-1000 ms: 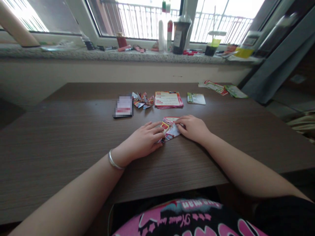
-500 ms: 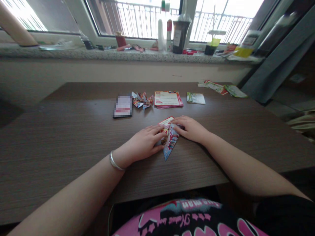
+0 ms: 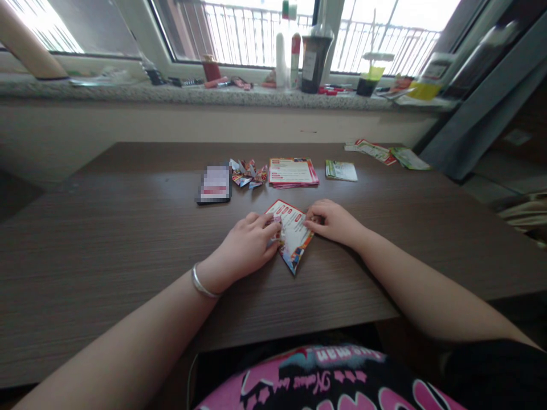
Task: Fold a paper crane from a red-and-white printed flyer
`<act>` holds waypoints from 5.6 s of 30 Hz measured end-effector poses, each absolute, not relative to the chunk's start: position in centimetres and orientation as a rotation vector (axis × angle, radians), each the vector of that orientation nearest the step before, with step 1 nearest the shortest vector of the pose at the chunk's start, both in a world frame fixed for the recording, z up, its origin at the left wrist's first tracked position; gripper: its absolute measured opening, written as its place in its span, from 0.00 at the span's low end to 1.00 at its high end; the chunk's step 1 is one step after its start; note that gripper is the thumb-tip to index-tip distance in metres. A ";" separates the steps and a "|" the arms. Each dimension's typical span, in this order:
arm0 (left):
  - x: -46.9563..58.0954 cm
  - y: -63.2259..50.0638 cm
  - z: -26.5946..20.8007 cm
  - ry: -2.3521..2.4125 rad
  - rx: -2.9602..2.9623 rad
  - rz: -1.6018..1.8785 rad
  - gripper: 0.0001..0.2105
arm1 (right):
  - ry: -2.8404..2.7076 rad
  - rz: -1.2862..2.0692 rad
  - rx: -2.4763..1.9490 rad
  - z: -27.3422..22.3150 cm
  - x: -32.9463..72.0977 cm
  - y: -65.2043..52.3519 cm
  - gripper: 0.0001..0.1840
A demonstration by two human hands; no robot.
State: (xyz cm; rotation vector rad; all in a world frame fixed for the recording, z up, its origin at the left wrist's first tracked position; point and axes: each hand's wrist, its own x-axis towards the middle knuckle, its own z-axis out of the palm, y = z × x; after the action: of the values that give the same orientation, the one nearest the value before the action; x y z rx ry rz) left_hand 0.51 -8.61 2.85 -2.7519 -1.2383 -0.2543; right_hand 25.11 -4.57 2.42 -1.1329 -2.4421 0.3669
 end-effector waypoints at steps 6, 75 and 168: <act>0.3 -8.2 2.0 -1.321 -2.785 -0.359 0.23 | -2.594 0.309 -1.046 2.3 25.1 -4.6 0.18; -3.0 -6.3 4.5 -1.317 -2.866 -0.141 0.12 | -2.717 0.332 -1.045 4.0 27.8 -4.5 0.12; -1.8 -6.4 3.1 -1.103 -3.273 -0.495 0.09 | -2.727 0.110 -0.774 2.7 24.5 -5.9 0.12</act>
State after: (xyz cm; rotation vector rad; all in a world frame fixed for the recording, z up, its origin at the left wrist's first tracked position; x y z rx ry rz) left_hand -1.77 -6.37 3.09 -3.2729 -1.1031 -0.4949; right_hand 24.46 -5.86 2.65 -0.7739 -2.7274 0.1101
